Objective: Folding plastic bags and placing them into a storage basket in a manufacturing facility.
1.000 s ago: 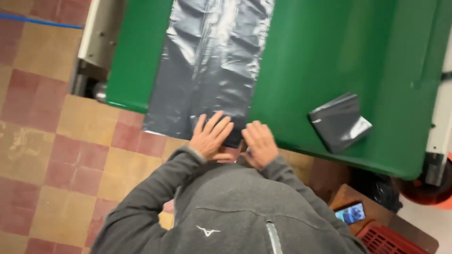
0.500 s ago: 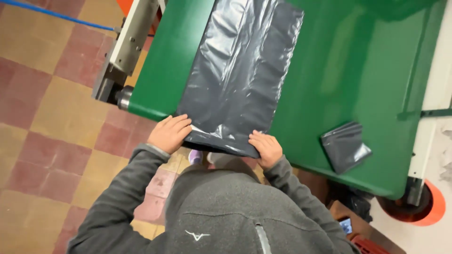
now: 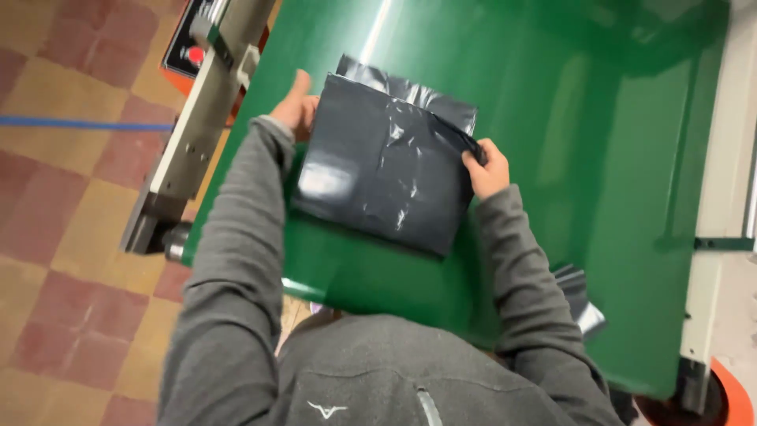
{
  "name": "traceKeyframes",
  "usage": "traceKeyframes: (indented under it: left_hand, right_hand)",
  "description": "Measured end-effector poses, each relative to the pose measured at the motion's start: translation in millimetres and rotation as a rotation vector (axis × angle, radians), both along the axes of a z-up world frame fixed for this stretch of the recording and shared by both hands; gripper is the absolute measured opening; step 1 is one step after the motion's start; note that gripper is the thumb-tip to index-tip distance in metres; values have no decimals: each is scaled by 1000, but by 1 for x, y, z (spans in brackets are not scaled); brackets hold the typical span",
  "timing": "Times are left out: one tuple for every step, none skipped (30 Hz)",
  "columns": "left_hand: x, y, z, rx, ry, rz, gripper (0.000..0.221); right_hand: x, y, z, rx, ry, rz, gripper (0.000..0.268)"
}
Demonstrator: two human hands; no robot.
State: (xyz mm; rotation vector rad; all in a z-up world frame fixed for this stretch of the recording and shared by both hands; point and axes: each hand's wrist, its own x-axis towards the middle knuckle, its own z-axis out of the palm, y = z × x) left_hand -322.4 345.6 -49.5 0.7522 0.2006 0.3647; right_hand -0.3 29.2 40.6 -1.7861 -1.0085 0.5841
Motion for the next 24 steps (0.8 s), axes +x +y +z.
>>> traceKeyframes:
  left_hand:
    - [18,13,-8,186,122,103,66]
    - [33,21,-20,363,250,204,54]
    - [41,15,-7,367,259,201,54]
    - [49,7,4,640,515,355,39]
    - [56,-2,15,915,770,506,28]
    - [60,-6,19,919,779,500,28]
    - [63,-11,22,995,892,544,25]
    - [65,-17,25,1070,1007,587,22]
    - [69,-15,26,1073,1016,581,22]
    - [70,-17,26,1139,1063,589,21]
    - [70,-20,26,1206,1109,595,21]
    - [72,-29,47,1204,1119,584,21]
    - [74,-39,68,1394,1153,646,23]
    - [76,-49,91,1584,1176,709,26]
    - [78,-61,97,1580,1182,698,26]
    - [82,-70,105,1733,1139,686,23]
    - [84,-80,114,1884,1090,670,22]
    - [85,-88,99,1887,1082,669,22]
    - [86,-96,85,1787,879,542,25]
    - [81,-108,70,1670,686,407,29]
    - [78,-106,48,1667,682,394,29]
    - [72,-103,26,1166,576,220,41]
    - [66,-100,3,669,460,51,58]
    - [53,-92,23,671,454,30,58]
  right_hand:
    - [16,22,-5,-34,-49,-41,14]
    - [28,39,-13,-78,-92,-82,18]
    - [41,50,-24,-76,-82,-84,18]
    - [54,59,-37,-45,-217,-70,21]
    - [65,68,-50,-14,-352,-55,25]
    - [65,73,-42,-15,-341,-56,25]
    - [65,78,-35,22,-478,-6,32]
    - [65,83,-28,58,-614,47,38]
    - [67,89,-21,57,-603,47,38]
    - [67,93,-13,8,-629,81,45]
    - [66,96,-6,-40,-655,116,51]
    - [69,103,-8,-48,-643,119,51]
    - [71,110,-10,-160,-597,135,52]
    - [74,115,-10,-272,-553,152,54]
    - [76,119,-20,-280,-547,154,54]
    - [80,125,-28,-345,-539,184,48]
    - [83,131,-36,-410,-531,214,41]
    - [79,129,-31,-411,-532,207,41]
    - [75,127,-26,-336,-565,221,33]
    - [65,119,-24,-271,-589,236,25]
    - [43,105,2,-280,-583,230,25]
    - [17,90,27,-138,-588,218,23]
    - [-8,76,52,3,-593,205,21]
    - [-28,53,63,-5,-591,185,21]
